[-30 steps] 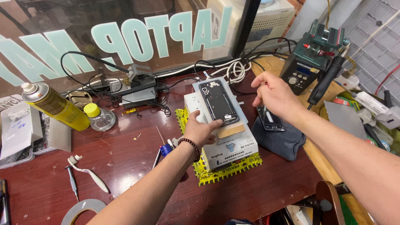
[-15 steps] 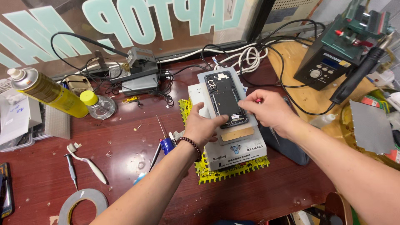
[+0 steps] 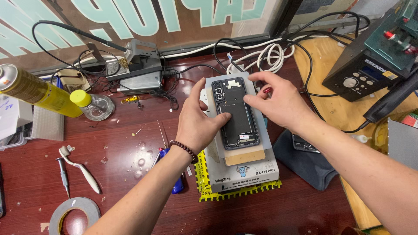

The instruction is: The person uses a precision screwdriver to remove multiple screws from the back of a disassembled smartphone. After removing the screws, the person lifts the phone's back cover off the chassis and sets it aside.

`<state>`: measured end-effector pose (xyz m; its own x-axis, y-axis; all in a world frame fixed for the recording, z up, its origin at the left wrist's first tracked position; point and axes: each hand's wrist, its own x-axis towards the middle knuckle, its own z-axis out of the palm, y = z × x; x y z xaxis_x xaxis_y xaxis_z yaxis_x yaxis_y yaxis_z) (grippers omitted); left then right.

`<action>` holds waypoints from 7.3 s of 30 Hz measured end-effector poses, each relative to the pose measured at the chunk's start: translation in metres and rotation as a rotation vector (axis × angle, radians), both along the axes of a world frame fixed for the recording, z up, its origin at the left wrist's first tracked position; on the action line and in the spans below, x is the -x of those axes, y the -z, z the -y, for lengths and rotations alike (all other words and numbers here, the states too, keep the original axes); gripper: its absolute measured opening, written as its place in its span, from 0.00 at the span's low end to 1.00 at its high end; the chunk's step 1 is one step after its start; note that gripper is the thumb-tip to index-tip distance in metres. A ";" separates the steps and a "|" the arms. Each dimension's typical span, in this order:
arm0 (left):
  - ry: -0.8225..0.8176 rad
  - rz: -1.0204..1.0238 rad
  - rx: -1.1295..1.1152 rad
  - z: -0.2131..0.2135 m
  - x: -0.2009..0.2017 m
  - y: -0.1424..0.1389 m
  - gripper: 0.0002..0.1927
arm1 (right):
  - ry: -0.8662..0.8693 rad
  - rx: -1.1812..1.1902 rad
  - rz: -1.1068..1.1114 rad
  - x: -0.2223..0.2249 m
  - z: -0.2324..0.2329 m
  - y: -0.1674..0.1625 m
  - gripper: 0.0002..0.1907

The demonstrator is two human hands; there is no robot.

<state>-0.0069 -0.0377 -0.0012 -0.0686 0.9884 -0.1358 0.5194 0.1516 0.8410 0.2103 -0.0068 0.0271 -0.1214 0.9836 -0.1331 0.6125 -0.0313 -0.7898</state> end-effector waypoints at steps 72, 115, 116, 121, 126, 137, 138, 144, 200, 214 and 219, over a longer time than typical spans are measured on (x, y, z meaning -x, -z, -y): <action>0.126 0.057 0.024 0.010 -0.020 0.026 0.21 | 0.229 0.251 -0.290 0.022 0.017 -0.040 0.35; 0.678 -0.472 -0.473 0.026 -0.039 0.006 0.57 | 0.046 0.434 -1.263 -0.016 0.027 -0.040 0.36; 0.641 -0.396 -0.457 0.021 -0.036 0.003 0.50 | 0.055 0.441 -1.281 -0.014 0.026 -0.040 0.36; 0.180 0.243 -0.419 0.012 -0.039 -0.026 0.46 | 0.056 0.371 -1.303 -0.012 0.029 -0.047 0.36; 0.186 0.168 -0.676 0.003 -0.046 -0.042 0.60 | 0.018 0.370 -1.329 -0.006 0.031 -0.050 0.35; -0.073 0.733 0.150 -0.067 0.006 -0.012 0.24 | 0.189 0.180 -0.566 0.020 0.044 -0.035 0.37; 0.004 0.950 0.283 -0.062 0.008 -0.008 0.23 | 0.220 0.107 -0.420 0.028 0.045 -0.029 0.38; 0.093 0.875 0.405 -0.024 -0.018 0.012 0.10 | 0.232 -0.324 0.287 0.058 0.059 -0.009 0.41; -0.122 0.501 0.370 -0.015 -0.020 0.001 0.11 | 0.406 0.115 -0.033 0.021 0.025 0.018 0.12; -0.069 0.128 0.229 -0.009 -0.025 -0.016 0.15 | 0.375 0.020 0.092 0.023 0.025 0.023 0.13; -0.065 0.092 0.217 -0.010 -0.024 -0.009 0.16 | 0.316 -0.025 0.206 0.019 0.024 0.027 0.14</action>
